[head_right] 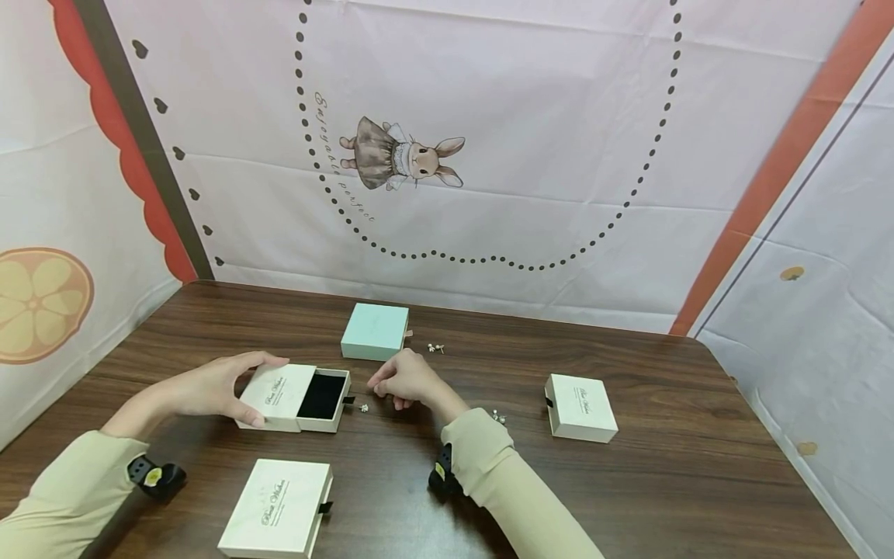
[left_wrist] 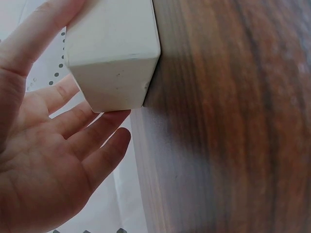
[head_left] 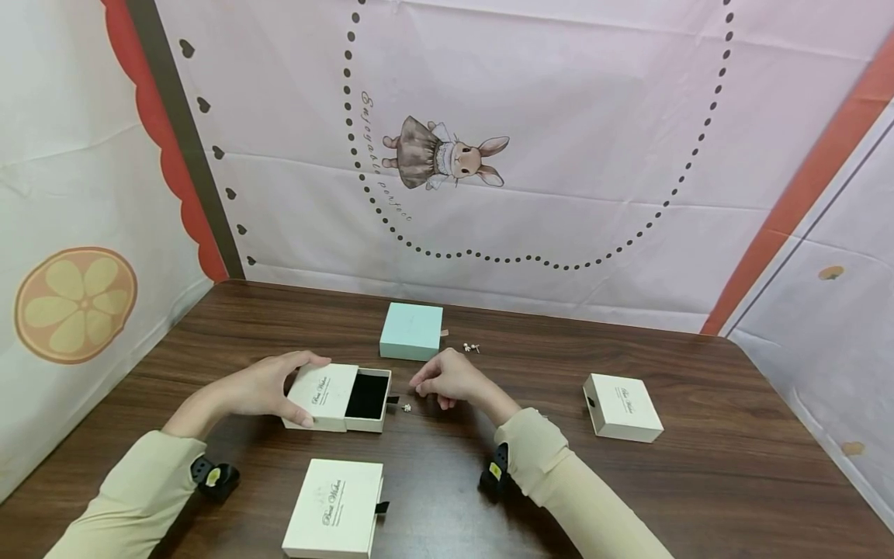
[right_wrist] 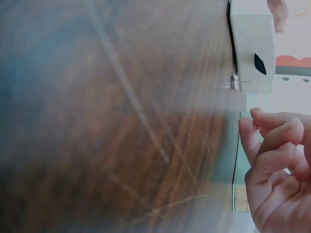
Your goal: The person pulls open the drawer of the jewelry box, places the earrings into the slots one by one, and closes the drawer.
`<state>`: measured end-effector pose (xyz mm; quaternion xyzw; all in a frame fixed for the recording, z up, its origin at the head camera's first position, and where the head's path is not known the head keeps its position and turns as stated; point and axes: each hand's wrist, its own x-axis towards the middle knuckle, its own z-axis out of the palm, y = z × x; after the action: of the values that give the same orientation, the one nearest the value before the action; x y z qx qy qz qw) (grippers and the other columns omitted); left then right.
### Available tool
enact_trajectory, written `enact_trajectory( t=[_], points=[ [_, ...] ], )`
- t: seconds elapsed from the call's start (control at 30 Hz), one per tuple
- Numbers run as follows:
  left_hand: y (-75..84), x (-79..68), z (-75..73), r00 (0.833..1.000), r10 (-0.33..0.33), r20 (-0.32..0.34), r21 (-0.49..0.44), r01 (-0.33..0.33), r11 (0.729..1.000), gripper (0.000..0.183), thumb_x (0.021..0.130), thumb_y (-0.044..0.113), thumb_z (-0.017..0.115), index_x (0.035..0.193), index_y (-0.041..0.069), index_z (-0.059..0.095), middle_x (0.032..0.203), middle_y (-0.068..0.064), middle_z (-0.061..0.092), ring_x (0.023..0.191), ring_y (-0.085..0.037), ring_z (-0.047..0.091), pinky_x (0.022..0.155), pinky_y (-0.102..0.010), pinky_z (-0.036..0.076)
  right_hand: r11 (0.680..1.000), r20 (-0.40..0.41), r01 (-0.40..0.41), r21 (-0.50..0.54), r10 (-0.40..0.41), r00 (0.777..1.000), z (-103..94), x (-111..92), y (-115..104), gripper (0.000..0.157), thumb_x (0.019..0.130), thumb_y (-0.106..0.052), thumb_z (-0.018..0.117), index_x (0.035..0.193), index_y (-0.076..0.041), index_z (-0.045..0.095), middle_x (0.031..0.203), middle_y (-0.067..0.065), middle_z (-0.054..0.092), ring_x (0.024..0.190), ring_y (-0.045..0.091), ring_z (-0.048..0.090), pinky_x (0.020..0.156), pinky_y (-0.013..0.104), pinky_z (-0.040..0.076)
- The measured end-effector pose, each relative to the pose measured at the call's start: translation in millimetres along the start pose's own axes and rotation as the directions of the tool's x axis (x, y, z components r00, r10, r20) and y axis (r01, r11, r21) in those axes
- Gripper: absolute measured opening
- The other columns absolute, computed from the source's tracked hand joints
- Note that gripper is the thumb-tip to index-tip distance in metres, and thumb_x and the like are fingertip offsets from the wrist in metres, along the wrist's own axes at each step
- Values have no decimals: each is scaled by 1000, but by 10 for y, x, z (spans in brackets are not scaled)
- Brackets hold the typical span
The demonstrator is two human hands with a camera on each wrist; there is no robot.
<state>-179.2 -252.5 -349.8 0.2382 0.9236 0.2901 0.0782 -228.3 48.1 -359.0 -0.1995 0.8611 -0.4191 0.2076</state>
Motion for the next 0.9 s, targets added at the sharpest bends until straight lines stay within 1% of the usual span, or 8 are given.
enact_trajectory(
  t=[0.2, 0.43, 0.67, 0.9],
  points=[
    [0, 0, -1, 1000, -1, 4, -8, 1, 1000, 89, 58, 46, 81, 128, 4, 46, 129, -17, 48, 113, -32, 45, 87, -48, 37, 1000, -24, 6, 17, -6, 1000, 8, 8, -1, 13, 75, -2, 70, 88, -2, 71, 61, 6, 64, 33, 8, 42, 36, 21, 38],
    [-9, 4, 2, 1000, 0, 1, -7, 0, 1000, 89, 58, 47, 81, 128, 4, 47, 129, -17, 49, 112, -30, 46, 87, -47, 37, 999, -41, 15, 32, -13, 999, 0, 24, -3, 10, 76, -9, 72, 85, -4, 72, 61, 11, 65, 33, 8, 39, 36, 21, 36],
    [-31, 7, 10, 1000, -3, -3, -3, 3, 1000, 89, 57, 48, 81, 128, 5, 47, 128, -16, 49, 111, -30, 46, 87, -47, 37, 998, -52, 37, 57, -35, 998, 6, 57, -5, 11, 74, -11, 74, 84, -6, 72, 65, 7, 67, 34, 8, 38, 38, 23, 36],
    [-30, 6, 8, 1000, -5, -3, -2, 5, 1000, 88, 58, 47, 81, 128, 5, 47, 128, -16, 49, 111, -29, 46, 87, -47, 37, 995, -86, 57, 83, -50, 995, 32, 61, -45, 12, 74, -12, 75, 84, -6, 72, 65, 5, 66, 34, 9, 37, 40, 24, 37]
  ],
)
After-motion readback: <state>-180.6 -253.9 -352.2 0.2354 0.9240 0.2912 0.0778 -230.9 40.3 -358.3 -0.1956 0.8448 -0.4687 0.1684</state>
